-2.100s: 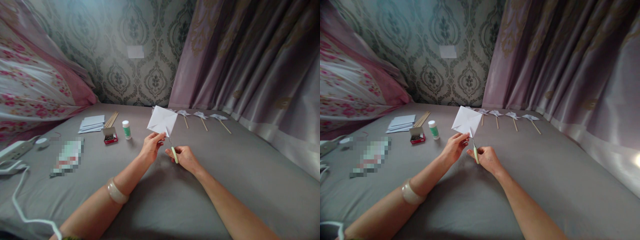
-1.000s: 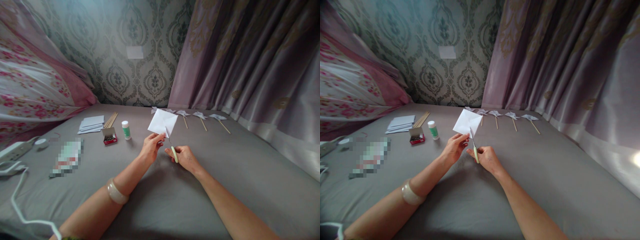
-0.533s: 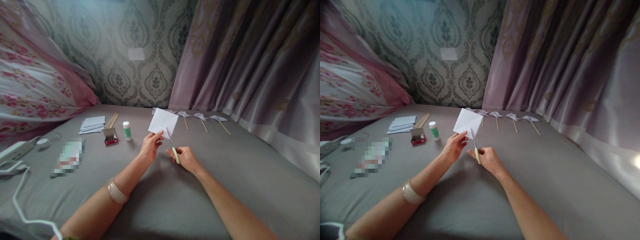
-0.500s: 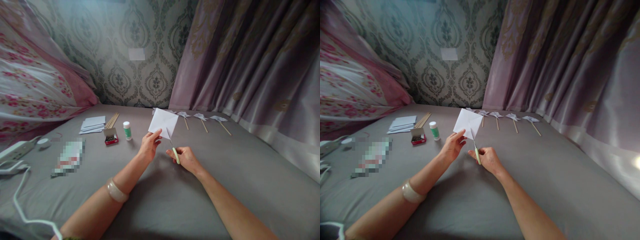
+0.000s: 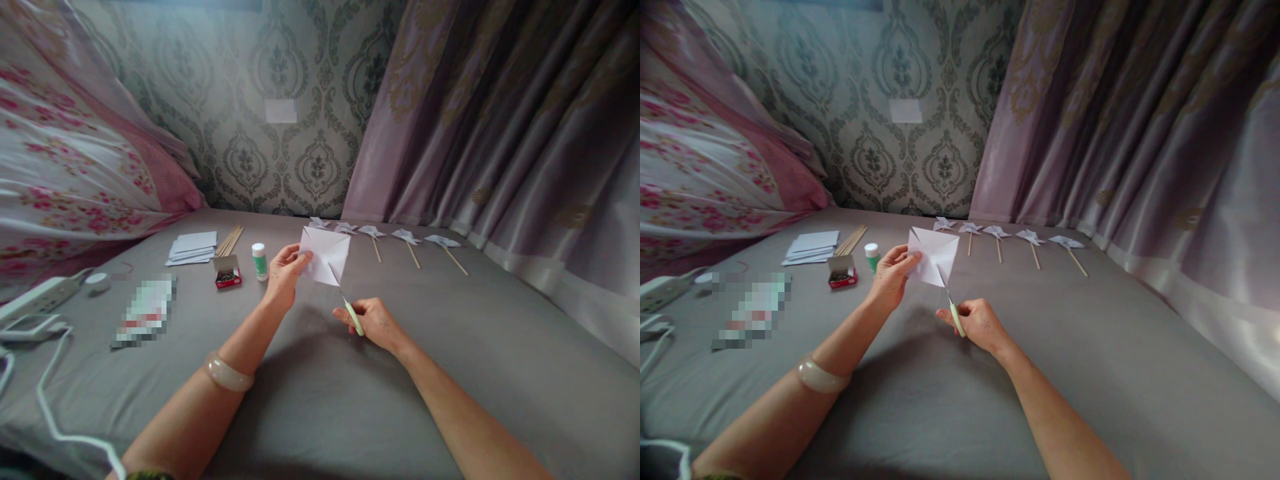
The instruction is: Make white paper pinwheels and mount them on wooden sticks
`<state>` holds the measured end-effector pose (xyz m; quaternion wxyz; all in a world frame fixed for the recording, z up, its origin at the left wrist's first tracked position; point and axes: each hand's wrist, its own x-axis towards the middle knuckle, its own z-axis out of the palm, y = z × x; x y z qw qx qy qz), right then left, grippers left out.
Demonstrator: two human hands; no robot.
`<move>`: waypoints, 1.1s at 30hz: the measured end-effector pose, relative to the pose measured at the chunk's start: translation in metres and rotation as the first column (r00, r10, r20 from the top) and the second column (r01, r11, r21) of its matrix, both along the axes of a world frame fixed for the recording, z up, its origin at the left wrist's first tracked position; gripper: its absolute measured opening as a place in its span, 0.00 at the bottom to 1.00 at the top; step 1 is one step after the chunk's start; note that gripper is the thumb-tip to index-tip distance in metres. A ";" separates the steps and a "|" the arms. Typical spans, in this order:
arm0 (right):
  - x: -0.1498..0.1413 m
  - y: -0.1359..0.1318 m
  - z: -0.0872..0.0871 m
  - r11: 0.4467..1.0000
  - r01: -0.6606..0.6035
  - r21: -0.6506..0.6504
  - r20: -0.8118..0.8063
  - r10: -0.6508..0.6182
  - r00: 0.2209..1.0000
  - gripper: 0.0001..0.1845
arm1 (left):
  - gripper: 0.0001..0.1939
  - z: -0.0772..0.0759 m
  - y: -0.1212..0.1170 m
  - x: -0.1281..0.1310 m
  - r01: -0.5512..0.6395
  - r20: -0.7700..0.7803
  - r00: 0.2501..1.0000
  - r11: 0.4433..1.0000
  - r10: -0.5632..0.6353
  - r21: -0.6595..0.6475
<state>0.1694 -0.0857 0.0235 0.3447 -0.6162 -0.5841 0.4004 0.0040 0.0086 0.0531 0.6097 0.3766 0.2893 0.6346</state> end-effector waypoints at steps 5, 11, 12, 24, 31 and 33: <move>-0.001 0.000 0.001 1.000 -0.004 0.001 -0.011 0.004 1.000 0.29 | 0.18 -0.002 0.001 0.000 0.000 0.018 1.000 1.000 0.000 -0.012; 0.000 0.001 0.000 1.000 -0.001 0.000 -0.002 0.001 1.000 0.29 | 0.19 -0.003 0.002 0.000 0.004 0.027 1.000 1.000 -0.003 -0.027; 0.001 0.001 0.000 1.000 -0.003 0.002 -0.002 0.003 1.000 0.28 | 0.20 -0.003 0.002 0.000 0.005 0.027 1.000 0.999 -0.004 -0.032; 0.004 0.003 -0.001 0.998 0.062 0.023 0.003 -0.062 0.998 0.28 | 0.19 -0.009 -0.006 0.011 0.148 0.029 0.989 0.974 -0.145 -0.171; 0.007 0.007 -0.004 0.994 0.091 0.066 -0.029 -0.089 0.996 0.29 | 0.16 -0.019 -0.020 0.023 0.261 -0.005 0.963 0.943 -0.268 -0.207; 0.007 0.006 -0.003 0.992 0.104 0.071 -0.025 -0.102 0.994 0.29 | 0.16 -0.020 -0.022 0.024 0.270 -0.010 0.961 0.942 -0.277 -0.200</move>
